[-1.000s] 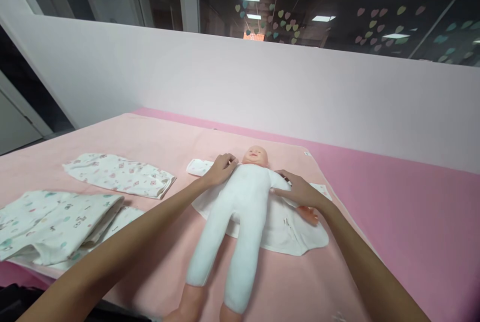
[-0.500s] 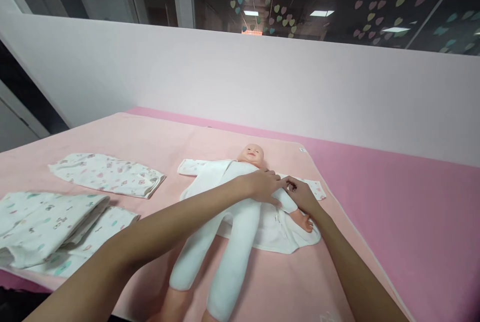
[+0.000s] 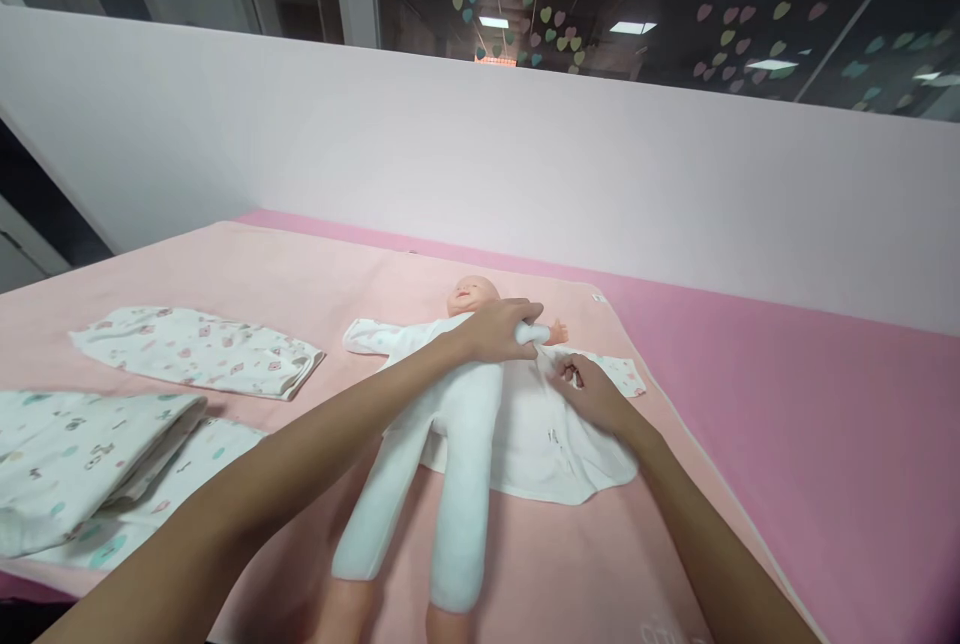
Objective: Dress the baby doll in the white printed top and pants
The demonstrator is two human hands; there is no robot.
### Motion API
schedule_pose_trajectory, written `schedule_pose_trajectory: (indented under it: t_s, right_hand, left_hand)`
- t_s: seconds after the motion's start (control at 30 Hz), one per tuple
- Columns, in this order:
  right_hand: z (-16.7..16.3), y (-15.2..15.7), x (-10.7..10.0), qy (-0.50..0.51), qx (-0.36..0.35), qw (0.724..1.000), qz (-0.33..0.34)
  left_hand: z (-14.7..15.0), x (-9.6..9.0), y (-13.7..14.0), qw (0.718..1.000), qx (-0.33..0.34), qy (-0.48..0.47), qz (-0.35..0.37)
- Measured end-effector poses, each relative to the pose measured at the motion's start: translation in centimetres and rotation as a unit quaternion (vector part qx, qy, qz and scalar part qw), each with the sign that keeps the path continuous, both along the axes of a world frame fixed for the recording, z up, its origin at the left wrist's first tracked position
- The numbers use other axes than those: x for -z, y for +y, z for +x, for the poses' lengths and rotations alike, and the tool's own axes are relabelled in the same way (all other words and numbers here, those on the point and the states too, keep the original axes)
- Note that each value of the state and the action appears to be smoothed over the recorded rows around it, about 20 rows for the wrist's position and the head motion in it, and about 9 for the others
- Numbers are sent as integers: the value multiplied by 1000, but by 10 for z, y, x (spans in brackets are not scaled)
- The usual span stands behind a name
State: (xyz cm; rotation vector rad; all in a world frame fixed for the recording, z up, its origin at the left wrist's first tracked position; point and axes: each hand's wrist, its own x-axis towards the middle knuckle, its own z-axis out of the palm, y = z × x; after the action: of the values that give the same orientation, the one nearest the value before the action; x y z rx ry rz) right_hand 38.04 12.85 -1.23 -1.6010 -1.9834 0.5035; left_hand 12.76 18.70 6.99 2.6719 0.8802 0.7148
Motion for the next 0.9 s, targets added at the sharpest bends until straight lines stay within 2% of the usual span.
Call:
schedule_pose_trajectory:
  t_s: [0.1, 0.17, 0.3, 0.5, 0.6, 0.7, 0.8, 0.9]
  right_hand:
    - [-23, -3, 6, -129, 48, 988, 70]
    - [-32, -2, 8, -166, 60, 980, 94]
    - [-27, 4, 8, -137, 73, 983, 99]
    - [-7, 5, -6, -37, 154, 982, 100]
    - [-16, 3, -13, 3, 140, 983, 118]
    - [-28, -2, -18, 23, 90, 984, 150]
    - [-32, -8, -20, -24, 59, 983, 170]
    - [-44, -9, -20, -69, 69, 979, 176]
  left_hand:
    - [-1, 1, -1, 999, -20, -13, -33]
    - [-1, 1, -2, 998, -24, -15, -61]
    - [-5, 0, -4, 998, 2, -14, -65]
    - [-2, 2, -2, 998, 4, 14, -57]
    - [15, 9, 0, 996, 22, 64, -53]
    - [29, 17, 1, 995, 16, 92, -36]
    - [25, 23, 0, 998, -37, 47, -31]
    - [14, 26, 0, 998, -54, -16, -27]
